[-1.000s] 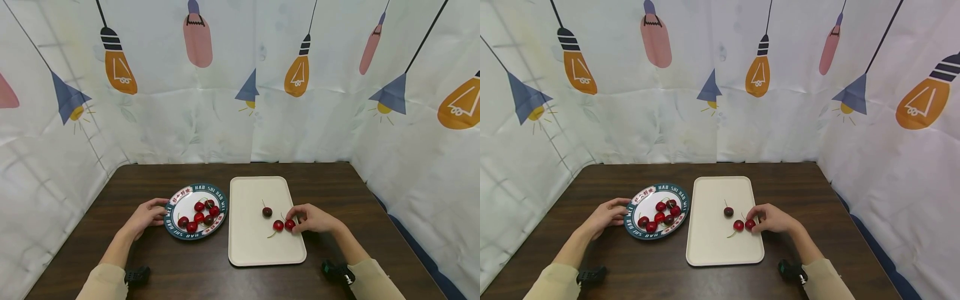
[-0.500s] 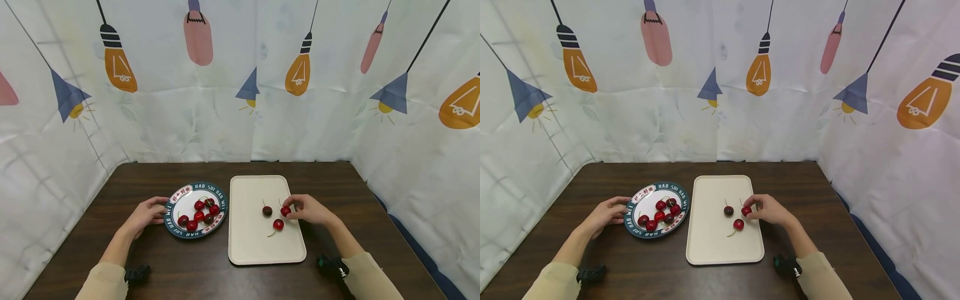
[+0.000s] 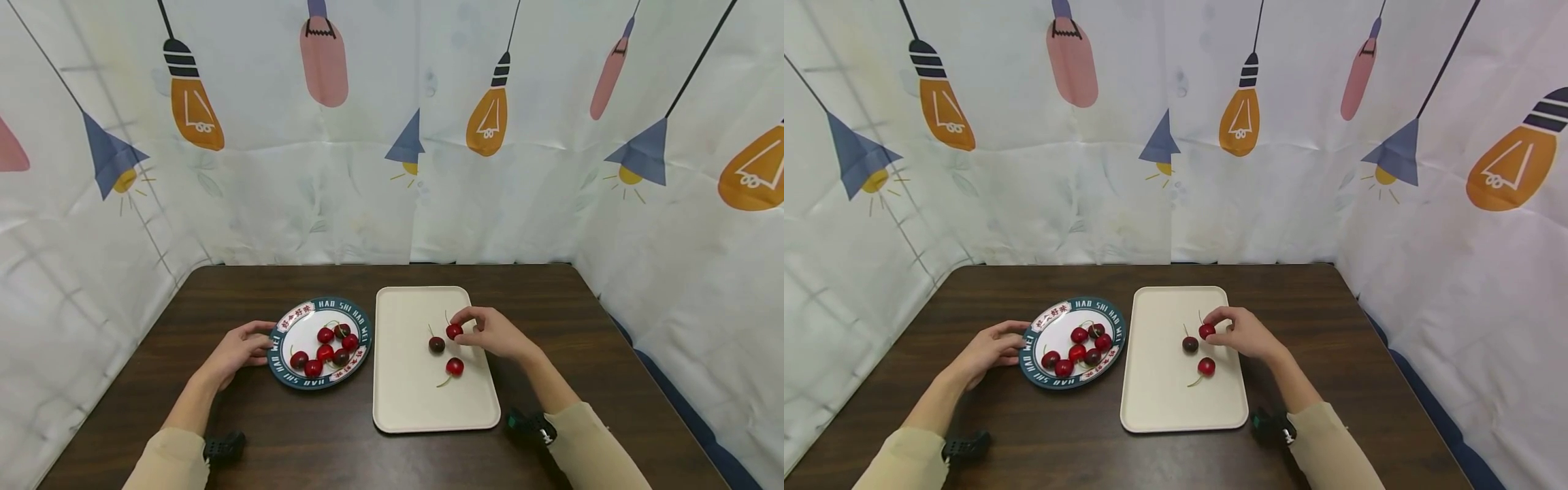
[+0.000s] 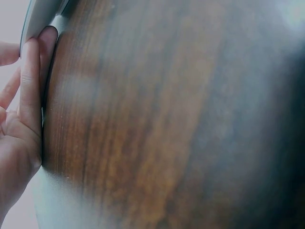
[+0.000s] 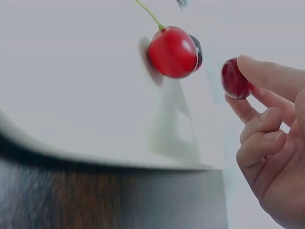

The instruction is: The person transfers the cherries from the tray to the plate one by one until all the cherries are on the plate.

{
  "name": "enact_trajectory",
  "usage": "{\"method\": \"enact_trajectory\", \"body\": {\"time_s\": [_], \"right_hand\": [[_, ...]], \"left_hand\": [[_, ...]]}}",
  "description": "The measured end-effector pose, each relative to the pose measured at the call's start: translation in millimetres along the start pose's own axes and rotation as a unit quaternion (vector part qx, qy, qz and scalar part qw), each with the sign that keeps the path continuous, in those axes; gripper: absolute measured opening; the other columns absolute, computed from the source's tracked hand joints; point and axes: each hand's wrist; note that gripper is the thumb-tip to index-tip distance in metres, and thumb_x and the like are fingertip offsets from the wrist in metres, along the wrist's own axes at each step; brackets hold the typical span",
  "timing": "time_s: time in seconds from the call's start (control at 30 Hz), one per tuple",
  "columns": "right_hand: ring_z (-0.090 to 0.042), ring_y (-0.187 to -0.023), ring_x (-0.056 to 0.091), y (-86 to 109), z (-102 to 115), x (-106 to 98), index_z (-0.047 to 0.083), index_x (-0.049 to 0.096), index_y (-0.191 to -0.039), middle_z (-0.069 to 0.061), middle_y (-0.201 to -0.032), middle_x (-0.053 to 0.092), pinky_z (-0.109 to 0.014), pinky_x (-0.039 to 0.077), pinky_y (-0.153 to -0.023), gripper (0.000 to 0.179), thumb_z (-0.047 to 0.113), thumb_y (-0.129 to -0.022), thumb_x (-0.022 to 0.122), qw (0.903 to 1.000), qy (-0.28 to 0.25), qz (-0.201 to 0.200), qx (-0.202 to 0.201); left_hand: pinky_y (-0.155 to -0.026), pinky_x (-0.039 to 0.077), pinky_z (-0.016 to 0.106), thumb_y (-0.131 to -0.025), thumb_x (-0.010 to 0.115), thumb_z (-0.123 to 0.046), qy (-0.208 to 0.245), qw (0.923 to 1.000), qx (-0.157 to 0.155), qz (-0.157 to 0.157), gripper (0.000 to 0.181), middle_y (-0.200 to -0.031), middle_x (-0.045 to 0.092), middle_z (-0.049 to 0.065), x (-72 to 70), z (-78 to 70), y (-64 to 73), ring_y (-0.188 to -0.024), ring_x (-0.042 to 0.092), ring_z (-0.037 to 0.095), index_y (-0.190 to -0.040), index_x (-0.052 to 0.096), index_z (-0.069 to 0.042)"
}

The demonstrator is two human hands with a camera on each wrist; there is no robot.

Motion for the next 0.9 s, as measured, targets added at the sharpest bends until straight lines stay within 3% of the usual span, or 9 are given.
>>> {"method": "enact_trajectory", "body": {"time_s": [0.13, 0.37, 0.67, 0.9], "right_hand": [[-0.022, -0.063, 0.056, -5.1, 4, 3, 0.008, 0.070, -0.117, -0.009, -0.114, 0.067, -0.029, 0.040, -0.057, 0.029, 0.018, -0.091, 0.078, 0.9999, -0.010, 0.003, -0.006], [-0.027, -0.076, 0.064, -14.9, 12, 10, 0.014, 0.071, -0.117, -0.004, -0.114, 0.066, -0.031, 0.046, -0.063, 0.027, 0.019, -0.092, 0.078, 0.9998, -0.020, -0.001, 0.002], [-0.030, -0.076, 0.064, -27.5, 21, 23, 0.015, 0.071, -0.118, -0.004, -0.115, 0.066, -0.032, 0.047, -0.064, 0.026, 0.019, -0.093, 0.077, 0.9994, -0.035, 0.009, -0.004], [-0.027, -0.092, 0.063, -39.6, 30, 33, 0.013, 0.070, -0.117, -0.004, -0.114, 0.066, -0.034, 0.054, -0.070, 0.025, 0.017, -0.093, 0.076, 0.9987, -0.041, 0.017, -0.027]], "left_hand": [[-0.082, 0.060, 0.029, -0.103, 0.060, -0.020, -0.001, 1.0000, 0.002, 0.002, 0.055, -0.122, 0.062, 0.020, -0.3, 1.1, -0.5, -0.093, 0.067, 0.022, -0.150, 0.044, 0.002], [-0.081, 0.060, 0.029, -0.103, 0.060, -0.020, 0.000, 1.0000, 0.002, 0.004, 0.054, -0.120, 0.063, 0.019, 0.3, -0.2, -0.8, -0.092, 0.066, 0.021, -0.150, 0.044, 0.002], [-0.081, 0.060, 0.029, -0.104, 0.058, -0.019, -0.002, 1.0000, 0.003, 0.007, 0.053, -0.121, 0.064, 0.021, -1.3, -1.7, -0.2, -0.092, 0.066, 0.021, -0.150, 0.043, 0.003], [-0.080, 0.061, 0.029, -0.104, 0.058, -0.019, 0.000, 0.9999, 0.004, 0.010, 0.055, -0.121, 0.063, 0.020, -1.4, -0.2, -0.2, -0.092, 0.066, 0.021, -0.151, 0.042, 0.004]]}}
Point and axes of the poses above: each hand's wrist, its own y-axis away from the middle knuckle, its own x-axis out of the palm, z = x × y
